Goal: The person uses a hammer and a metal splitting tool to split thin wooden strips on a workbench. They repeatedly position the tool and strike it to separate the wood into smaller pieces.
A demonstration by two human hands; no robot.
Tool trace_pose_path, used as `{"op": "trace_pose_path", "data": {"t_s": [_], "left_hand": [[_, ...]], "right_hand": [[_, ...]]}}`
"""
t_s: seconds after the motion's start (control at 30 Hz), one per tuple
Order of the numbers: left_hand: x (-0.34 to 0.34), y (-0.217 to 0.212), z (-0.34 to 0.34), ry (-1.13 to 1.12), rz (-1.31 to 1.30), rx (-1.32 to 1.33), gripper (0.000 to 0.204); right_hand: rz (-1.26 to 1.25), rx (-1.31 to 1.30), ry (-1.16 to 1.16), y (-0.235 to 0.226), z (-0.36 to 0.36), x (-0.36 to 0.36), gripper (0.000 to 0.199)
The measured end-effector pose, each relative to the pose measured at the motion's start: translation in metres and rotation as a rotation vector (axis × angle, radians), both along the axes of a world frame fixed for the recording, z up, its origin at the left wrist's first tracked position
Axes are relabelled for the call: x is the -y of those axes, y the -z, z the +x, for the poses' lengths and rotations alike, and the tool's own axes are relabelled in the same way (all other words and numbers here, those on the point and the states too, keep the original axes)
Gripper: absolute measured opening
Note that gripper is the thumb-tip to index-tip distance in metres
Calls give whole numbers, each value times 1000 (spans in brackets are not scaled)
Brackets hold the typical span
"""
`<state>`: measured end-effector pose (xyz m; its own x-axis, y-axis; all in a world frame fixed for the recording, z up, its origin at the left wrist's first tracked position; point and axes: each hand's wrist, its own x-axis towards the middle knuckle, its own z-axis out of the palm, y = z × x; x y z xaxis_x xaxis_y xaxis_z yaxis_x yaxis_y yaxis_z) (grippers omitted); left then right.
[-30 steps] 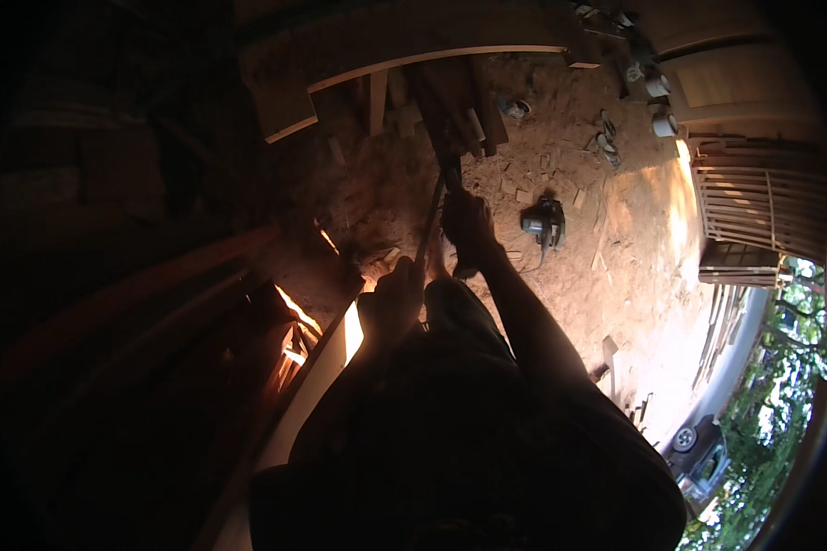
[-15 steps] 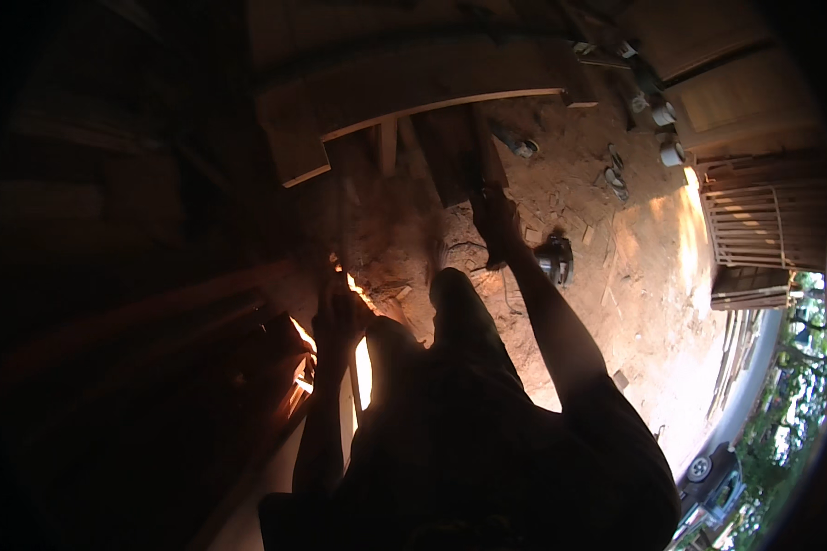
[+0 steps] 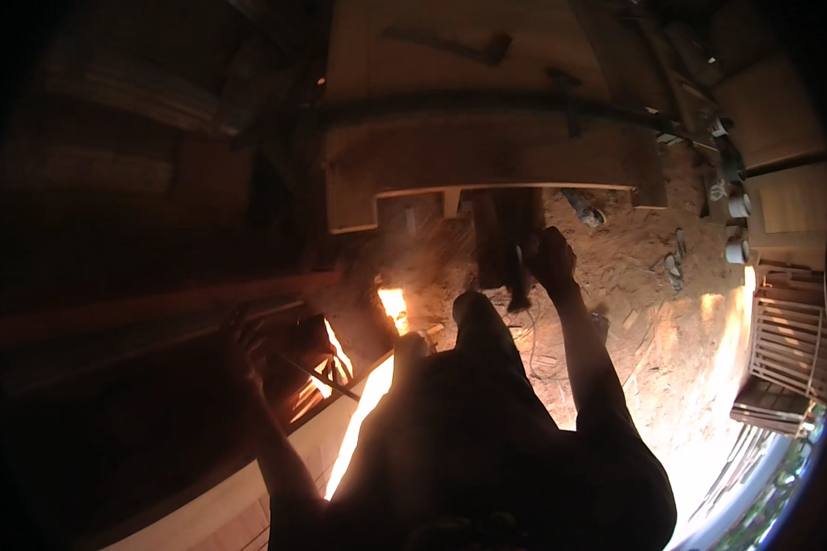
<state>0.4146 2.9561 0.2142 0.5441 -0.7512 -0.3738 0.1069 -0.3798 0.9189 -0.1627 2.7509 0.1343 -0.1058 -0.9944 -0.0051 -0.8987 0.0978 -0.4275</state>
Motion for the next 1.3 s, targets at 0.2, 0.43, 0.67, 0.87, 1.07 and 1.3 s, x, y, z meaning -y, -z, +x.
{"op": "trace_pose_path", "data": {"t_s": [0.2,0.43,0.67,0.87,1.07,1.3], "left_hand": [[20,-45,-36,318,152,561,38],[77,-69,-74,195,222,784,36],[181,-139,-101,-121,-343,274,38],[260,-148,-106,75,-495,88,24],[302,-118,-89,64,-457,95,20],[309,-102,-68,80,-500,80,27]], "right_hand": [[-688,201,220,-48,-50,101,40],[357,1437,120,-39,-76,227,32],[10,1348,247,-65,-65,134,25],[-28,888,554,-81,-76,7,36],[-40,721,808,-68,-68,-88,36],[44,781,969,-63,-22,-121,32]]}}
